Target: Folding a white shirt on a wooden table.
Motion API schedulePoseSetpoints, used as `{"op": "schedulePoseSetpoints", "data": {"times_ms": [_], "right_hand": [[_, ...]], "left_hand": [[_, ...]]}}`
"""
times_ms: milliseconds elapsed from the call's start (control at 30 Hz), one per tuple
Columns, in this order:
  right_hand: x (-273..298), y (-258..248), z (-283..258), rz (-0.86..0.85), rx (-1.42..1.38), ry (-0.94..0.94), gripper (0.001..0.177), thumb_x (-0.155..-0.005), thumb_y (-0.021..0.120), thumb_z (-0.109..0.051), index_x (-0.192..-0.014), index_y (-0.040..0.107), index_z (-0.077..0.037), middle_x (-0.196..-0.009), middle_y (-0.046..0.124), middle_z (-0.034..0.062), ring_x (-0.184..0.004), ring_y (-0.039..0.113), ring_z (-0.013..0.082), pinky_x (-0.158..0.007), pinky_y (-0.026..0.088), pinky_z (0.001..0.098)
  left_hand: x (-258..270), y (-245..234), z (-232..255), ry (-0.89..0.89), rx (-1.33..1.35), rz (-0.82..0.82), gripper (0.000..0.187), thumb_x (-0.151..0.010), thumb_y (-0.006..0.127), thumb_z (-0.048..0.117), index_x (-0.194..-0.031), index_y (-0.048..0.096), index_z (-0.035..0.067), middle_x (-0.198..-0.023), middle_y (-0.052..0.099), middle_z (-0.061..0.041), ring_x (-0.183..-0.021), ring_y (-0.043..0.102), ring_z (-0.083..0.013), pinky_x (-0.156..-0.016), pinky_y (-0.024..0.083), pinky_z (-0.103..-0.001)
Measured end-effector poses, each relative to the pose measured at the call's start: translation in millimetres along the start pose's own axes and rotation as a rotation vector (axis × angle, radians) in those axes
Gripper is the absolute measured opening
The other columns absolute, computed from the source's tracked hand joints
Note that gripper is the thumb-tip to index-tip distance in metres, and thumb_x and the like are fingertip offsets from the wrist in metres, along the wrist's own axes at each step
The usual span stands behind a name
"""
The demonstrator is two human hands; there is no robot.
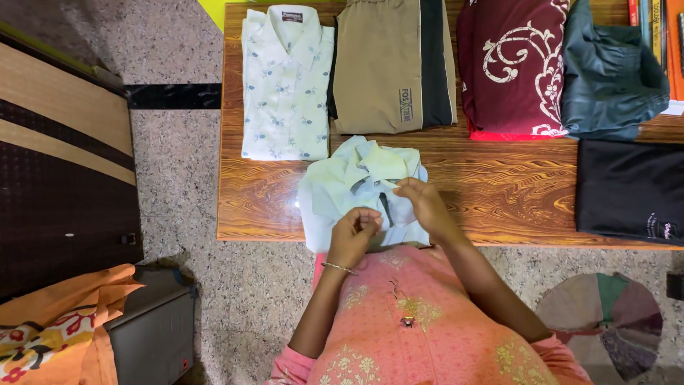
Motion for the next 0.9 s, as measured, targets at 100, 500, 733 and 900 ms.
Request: {"op": "schedulePoseSetpoints", "data": {"times_ms": [100, 500, 733, 900], "right_hand": [[-1, -24, -20, -0.039, 0.406, -0.108, 0.022, -0.098, 0.059, -0.019, -0.098, 0.072, -0.002, -0.082, 0.068, -0.001, -0.078, 0.058, 0.0092, -0.07, 0.047, 0.0274], [43, 31, -16, -0.559, -0.028, 0.249, 0.023, -0.093, 0.069, -0.021, -0.11, 0.072, -0.005, -0.09, 0.071, -0.0017, -0.076, 0.063, 0.0056, -0.066, 0.051, 0.0238], [60, 40, -56, -0.029, 0.515, -0.282, 0.023, -0.093, 0.075, -0.017, -0.108, 0.07, 0.0, -0.089, 0.073, 0.0086, -0.076, 0.066, 0.0123, -0.068, 0.053, 0.0278], [76, 43, -75, 0.072, 0.681, -0.464, 0.023, -0.089, 0.076, -0.014, -0.106, 0.072, 0.001, -0.095, 0.073, 0.0146, -0.084, 0.074, 0.0199, -0.072, 0.056, 0.0302]], "left_hand": [[5, -27, 16, 0.103, -0.403, 0.048, 0.016, -0.091, 0.073, 0.007, -0.105, 0.073, 0.0, -0.09, 0.075, -0.005, -0.079, 0.067, -0.0115, -0.071, 0.055, -0.027], [-6, -45, 8, 0.013, -0.246, -0.085, 0.023, -0.091, 0.068, 0.003, -0.114, 0.07, -0.002, -0.094, 0.074, -0.008, -0.086, 0.071, -0.0135, -0.081, 0.057, -0.027], [4, 0, 2, -0.004, 0.13, 0.003, 0.021, -0.095, 0.069, 0.004, -0.113, 0.068, -0.006, -0.095, 0.075, -0.011, -0.084, 0.072, -0.0143, -0.08, 0.06, -0.026], [4, 2, -5, -0.017, 0.187, 0.063, 0.022, -0.095, 0.071, 0.004, -0.114, 0.069, -0.007, -0.094, 0.074, -0.011, -0.083, 0.071, -0.0137, -0.079, 0.06, -0.026]]}}
Point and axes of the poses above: each hand's wrist, its own x-axis away from the middle knuckle, its own y-axis out of the palm, z = x × y, the point moved 8 cm from there along -x, towards the middle knuckle
